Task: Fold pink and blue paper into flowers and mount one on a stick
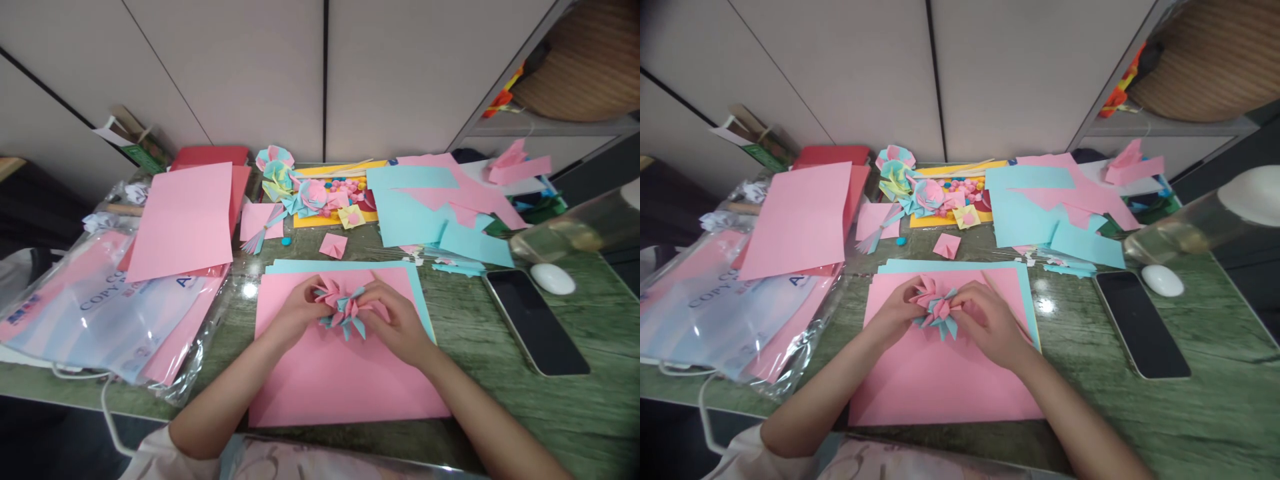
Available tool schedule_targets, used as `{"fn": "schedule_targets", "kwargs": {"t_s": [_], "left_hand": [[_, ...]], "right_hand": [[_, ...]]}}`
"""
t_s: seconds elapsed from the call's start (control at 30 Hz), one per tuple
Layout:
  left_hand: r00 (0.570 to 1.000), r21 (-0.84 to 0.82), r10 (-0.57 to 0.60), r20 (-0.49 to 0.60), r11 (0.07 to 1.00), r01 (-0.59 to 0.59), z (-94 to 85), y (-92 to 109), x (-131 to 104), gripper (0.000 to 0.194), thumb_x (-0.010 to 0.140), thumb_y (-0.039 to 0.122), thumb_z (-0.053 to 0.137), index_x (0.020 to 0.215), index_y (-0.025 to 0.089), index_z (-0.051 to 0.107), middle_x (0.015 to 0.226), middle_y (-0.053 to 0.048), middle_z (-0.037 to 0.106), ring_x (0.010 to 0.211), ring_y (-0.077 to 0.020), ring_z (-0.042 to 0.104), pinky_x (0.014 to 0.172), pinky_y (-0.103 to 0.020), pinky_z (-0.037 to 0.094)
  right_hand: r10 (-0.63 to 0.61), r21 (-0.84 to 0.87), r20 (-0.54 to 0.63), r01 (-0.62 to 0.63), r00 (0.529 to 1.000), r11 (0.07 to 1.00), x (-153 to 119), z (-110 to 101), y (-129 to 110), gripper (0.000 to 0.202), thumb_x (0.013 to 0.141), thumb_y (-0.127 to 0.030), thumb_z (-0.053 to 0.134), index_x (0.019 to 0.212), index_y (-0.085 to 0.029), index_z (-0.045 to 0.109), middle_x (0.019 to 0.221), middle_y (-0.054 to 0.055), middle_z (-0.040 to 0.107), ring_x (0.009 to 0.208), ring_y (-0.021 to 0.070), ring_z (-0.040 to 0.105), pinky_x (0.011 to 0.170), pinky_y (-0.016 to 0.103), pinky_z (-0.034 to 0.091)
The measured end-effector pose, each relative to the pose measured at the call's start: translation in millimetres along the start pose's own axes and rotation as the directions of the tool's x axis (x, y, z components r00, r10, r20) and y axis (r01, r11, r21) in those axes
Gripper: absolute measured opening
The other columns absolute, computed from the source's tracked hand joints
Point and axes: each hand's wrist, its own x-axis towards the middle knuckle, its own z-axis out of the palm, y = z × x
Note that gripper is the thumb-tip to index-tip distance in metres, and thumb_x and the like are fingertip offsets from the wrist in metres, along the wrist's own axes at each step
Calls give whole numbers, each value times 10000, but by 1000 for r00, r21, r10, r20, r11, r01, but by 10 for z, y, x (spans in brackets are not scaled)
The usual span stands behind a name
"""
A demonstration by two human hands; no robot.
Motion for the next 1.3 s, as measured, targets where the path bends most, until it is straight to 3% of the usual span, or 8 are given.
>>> {"fn": "schedule_targets", "kwargs": {"t_s": [0.1, 0.23, 0.37, 0.53, 0.67, 0.73, 1.07, 1.3], "left_hand": [[986, 118, 137, -98, 985, -126, 35, -11, 3, 208, 592, 145, 667, 740, 168, 522, 748, 23, 553, 622, -104, 529, 550, -211, 404], [928, 232, 313, -201, 936, -265, 99, -64, 8, 209, 624, 108, 630, 728, 186, 466, 757, 34, 543, 655, -109, 555, 593, -224, 438], [832, 379, 473, -290, 855, -354, 146, -147, -4, 248, 624, 55, 612, 786, 196, 489, 802, 20, 555, 764, -133, 574, 679, -250, 457], [663, 566, 684, -306, 690, -451, 228, -256, -30, 311, 657, 111, 682, 895, 217, 511, 870, 0, 566, 830, -157, 563, 754, -291, 454], [599, 570, 751, -277, 630, -527, 295, -342, -28, 342, 682, 133, 689, 950, 227, 498, 942, -25, 555, 905, -181, 570, 823, -339, 458], [606, 535, 758, -242, 625, -569, 313, -378, -34, 388, 688, 143, 686, 1007, 230, 483, 1000, -43, 544, 969, -195, 559, 875, -369, 449], [771, 292, 635, 48, 729, -619, 264, -363, -205, 506, 771, 267, 649, 1225, 225, 428, 1222, -114, 512, 1167, -240, 497, 999, -422, 400], [848, 26, 528, 44, 848, -529, 183, -273, -180, 342, 818, 428, 588, 1071, 200, 566, 1089, -111, 606, 1093, -266, 562, 980, -457, 417]], "right_hand": [[-16, -123, -42, 11, 999, 992, -11, 3, -48, 77, 832, -221, 567, 904, -232, 591, 896, 18, 634, 870, 160, 590, 907, 393, 436], [10, -207, -110, -32, 994, 978, -40, 55, -112, 166, 816, -250, 589, 979, -228, 609, 943, 45, 578, 925, 171, 560, 820, 335, 476], [72, -280, -174, -120, 982, 953, -48, 139, -143, 252, 786, -334, 635, 1015, -233, 605, 922, 42, 531, 881, 172, 553, 772, 333, 498], [68, -352, -318, -184, 946, 918, -63, 236, -133, 195, 775, -324, 629, 951, -246, 600, 921, 48, 554, 939, 220, 552, 842, 420, 465], [17, -356, -344, -147, 939, 923, -90, 267, -103, 182, 777, -235, 594, 957, -260, 574, 932, 27, 643, 945, 228, 570, 868, 445, 425], [-9, -367, -363, -133, 932, 921, -93, 258, -81, 223, 782, -205, 569, 998, -259, 575, 980, 28, 660, 971, 229, 570, 869, 437, 419], [-158, -414, -386, -18, 909, 910, -56, 68, -25, 220, 770, -122, 511, 918, -252, 608, 863, 23, 659, 862, 203, 580, 762, 367, 450], [-351, -462, -323, 177, 879, 869, -38, -3, -96, 288, 779, -49, 505, 860, -297, 628, 842, -23, 695, 797, 160, 639, 744, 356, 434]]}}
